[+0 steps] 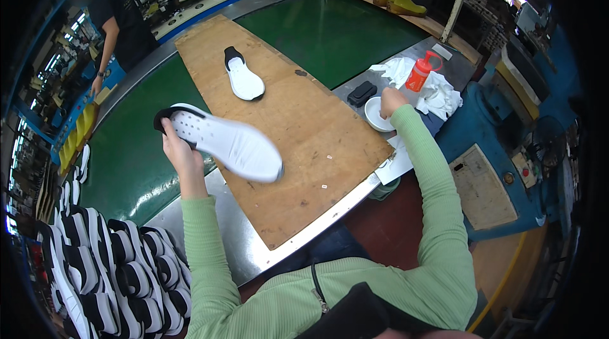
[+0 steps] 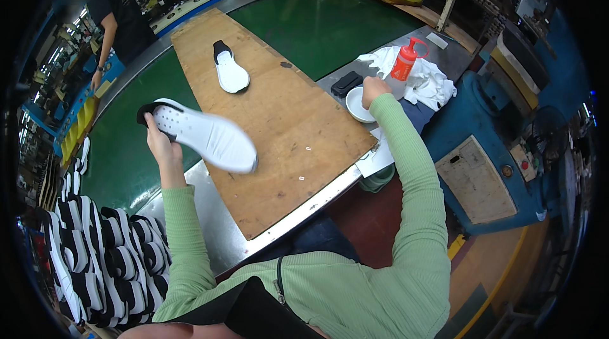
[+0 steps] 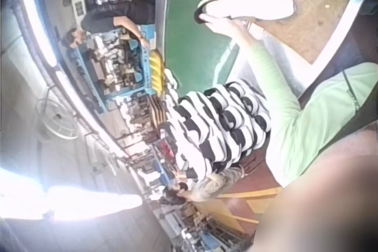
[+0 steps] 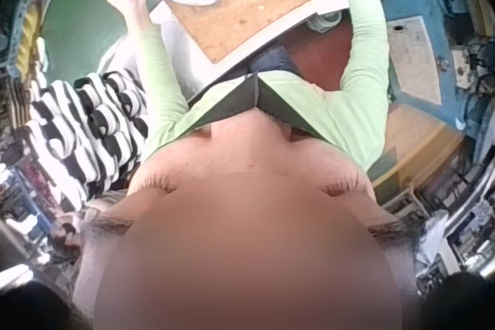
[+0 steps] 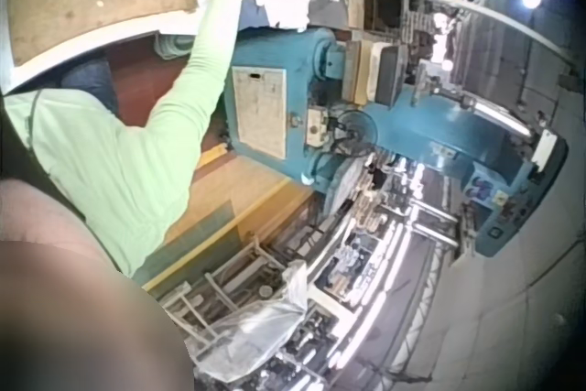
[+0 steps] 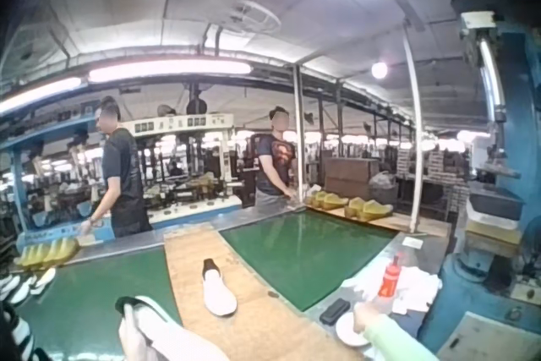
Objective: The person wipes the soles of white and black slippers with a white cloth, handling them one at a time. After wiping each slipper, the person places it on a stack on the table.
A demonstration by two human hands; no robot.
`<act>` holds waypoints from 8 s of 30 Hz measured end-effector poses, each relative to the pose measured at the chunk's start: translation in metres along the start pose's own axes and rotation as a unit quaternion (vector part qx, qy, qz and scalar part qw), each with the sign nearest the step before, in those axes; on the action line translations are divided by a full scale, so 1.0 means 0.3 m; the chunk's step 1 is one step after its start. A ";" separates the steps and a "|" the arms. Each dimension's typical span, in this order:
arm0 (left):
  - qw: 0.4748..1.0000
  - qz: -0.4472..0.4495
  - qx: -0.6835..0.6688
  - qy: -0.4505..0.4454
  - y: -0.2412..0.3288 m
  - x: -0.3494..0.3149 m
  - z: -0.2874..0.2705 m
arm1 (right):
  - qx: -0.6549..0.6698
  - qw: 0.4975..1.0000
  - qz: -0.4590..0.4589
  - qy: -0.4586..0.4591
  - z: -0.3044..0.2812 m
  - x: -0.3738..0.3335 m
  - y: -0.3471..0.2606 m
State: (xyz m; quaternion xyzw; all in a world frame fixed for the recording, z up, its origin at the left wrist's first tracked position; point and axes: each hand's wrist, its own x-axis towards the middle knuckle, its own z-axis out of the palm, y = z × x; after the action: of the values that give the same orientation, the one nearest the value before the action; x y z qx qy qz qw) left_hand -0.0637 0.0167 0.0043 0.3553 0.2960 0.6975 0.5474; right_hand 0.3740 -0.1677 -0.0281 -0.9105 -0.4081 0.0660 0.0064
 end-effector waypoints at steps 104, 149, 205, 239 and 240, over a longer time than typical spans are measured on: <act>0.711 0.237 0.363 -0.554 0.146 -0.534 0.097 | 0.575 0.705 -0.415 0.011 -0.014 -0.789 -0.364; 0.777 0.151 0.481 -0.378 -0.118 -0.594 -0.145 | 0.301 0.854 -0.420 -0.055 0.039 -0.717 -0.570; 0.829 0.054 0.442 -0.338 0.388 -0.556 -0.033 | 0.665 0.646 -0.370 -0.062 0.281 -0.638 -0.406; 0.566 0.241 0.634 0.468 1.541 -0.590 -0.818 | 0.643 0.695 -0.301 -0.116 0.411 -0.537 -0.415; 0.618 0.233 0.612 0.436 1.531 -0.603 -0.817 | 0.639 0.698 -0.300 -0.118 0.411 -0.538 -0.414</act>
State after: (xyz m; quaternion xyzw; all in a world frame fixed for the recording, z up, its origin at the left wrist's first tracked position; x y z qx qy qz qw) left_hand -0.4919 -0.2691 0.2014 0.3190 0.7653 0.5324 -0.1708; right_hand 0.1600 -0.2102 -0.1237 -0.5012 -0.5164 0.4129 0.5582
